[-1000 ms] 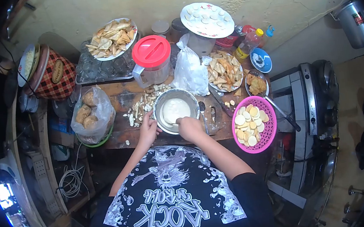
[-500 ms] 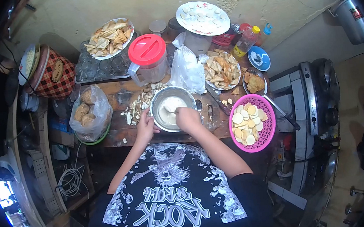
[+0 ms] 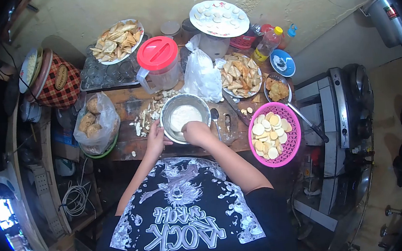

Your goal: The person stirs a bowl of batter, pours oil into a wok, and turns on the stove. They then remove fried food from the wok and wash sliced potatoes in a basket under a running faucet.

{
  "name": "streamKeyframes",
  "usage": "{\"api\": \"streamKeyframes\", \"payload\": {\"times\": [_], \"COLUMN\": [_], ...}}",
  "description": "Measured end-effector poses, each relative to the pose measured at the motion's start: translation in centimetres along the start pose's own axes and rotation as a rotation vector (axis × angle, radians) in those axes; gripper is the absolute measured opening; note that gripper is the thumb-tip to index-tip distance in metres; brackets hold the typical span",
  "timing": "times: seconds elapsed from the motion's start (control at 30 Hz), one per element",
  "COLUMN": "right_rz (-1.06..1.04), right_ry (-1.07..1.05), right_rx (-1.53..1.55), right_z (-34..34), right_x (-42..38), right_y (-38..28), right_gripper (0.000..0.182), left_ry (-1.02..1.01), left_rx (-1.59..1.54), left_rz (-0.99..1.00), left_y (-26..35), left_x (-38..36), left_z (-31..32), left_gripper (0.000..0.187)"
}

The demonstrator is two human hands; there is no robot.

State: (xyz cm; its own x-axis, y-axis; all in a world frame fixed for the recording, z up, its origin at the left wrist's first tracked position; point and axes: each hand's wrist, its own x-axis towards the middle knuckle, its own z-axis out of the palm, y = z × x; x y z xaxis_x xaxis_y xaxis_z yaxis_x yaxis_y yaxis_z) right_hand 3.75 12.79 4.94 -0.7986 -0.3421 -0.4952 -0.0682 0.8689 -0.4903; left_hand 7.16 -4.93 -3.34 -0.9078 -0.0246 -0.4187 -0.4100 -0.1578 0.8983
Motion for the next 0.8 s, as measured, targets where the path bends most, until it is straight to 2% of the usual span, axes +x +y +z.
{"api": "streamKeyframes", "payload": {"times": [0.1,0.17,0.23,0.33,0.43,0.53,0.63,0.67,0.77,0.8], "right_rz": [0.051,0.126,0.170,0.158,0.066,0.000,-0.125,-0.105,0.063,0.059], "right_ry": [-0.134,-0.102,0.027,0.090,-0.035,0.100,0.421,0.460,0.242,0.176], "right_rx": [-0.259,-0.373,-0.287,-0.197,-0.150,-0.271,-0.485,-0.625,-0.617,-0.547], "right_z": [-1.1,-2.4,-2.4,-1.2,-0.2,-0.4,-0.4,-0.9,-2.2,-2.7], "right_x": [-0.5,-0.9,-0.7,-0.5,-0.9,-0.2,1.9,2.5,2.3,1.4], "right_y": [1.7,2.9,3.5,1.6,-0.6,-1.3,-0.3,0.2,1.1,0.9], "right_gripper": [0.027,0.025,0.025,0.025,0.025,0.020,0.016,0.015,0.013,0.013], "left_ry": [-0.004,-0.006,-0.008,0.010,0.012,0.008,-0.022,-0.032,-0.045,-0.049], "left_rx": [0.000,-0.007,-0.009,-0.017,-0.005,-0.007,-0.005,-0.003,-0.015,-0.025], "left_rz": [-0.003,0.002,0.012,-0.001,-0.011,-0.011,-0.007,-0.002,-0.010,-0.008], "left_y": [0.1,0.1,0.2,0.6,0.7,0.7,0.9,1.1,1.0,1.0], "left_x": [-0.1,-0.2,-0.2,-0.5,-0.6,-0.5,-0.7,-0.7,-0.7,-0.7], "left_z": [-0.2,-0.2,-0.2,0.0,0.0,-0.3,-0.2,-0.2,-0.5,-0.5], "left_gripper": [0.037,0.037,0.037,0.038,0.039,0.039,0.038,0.038,0.038,0.038]}}
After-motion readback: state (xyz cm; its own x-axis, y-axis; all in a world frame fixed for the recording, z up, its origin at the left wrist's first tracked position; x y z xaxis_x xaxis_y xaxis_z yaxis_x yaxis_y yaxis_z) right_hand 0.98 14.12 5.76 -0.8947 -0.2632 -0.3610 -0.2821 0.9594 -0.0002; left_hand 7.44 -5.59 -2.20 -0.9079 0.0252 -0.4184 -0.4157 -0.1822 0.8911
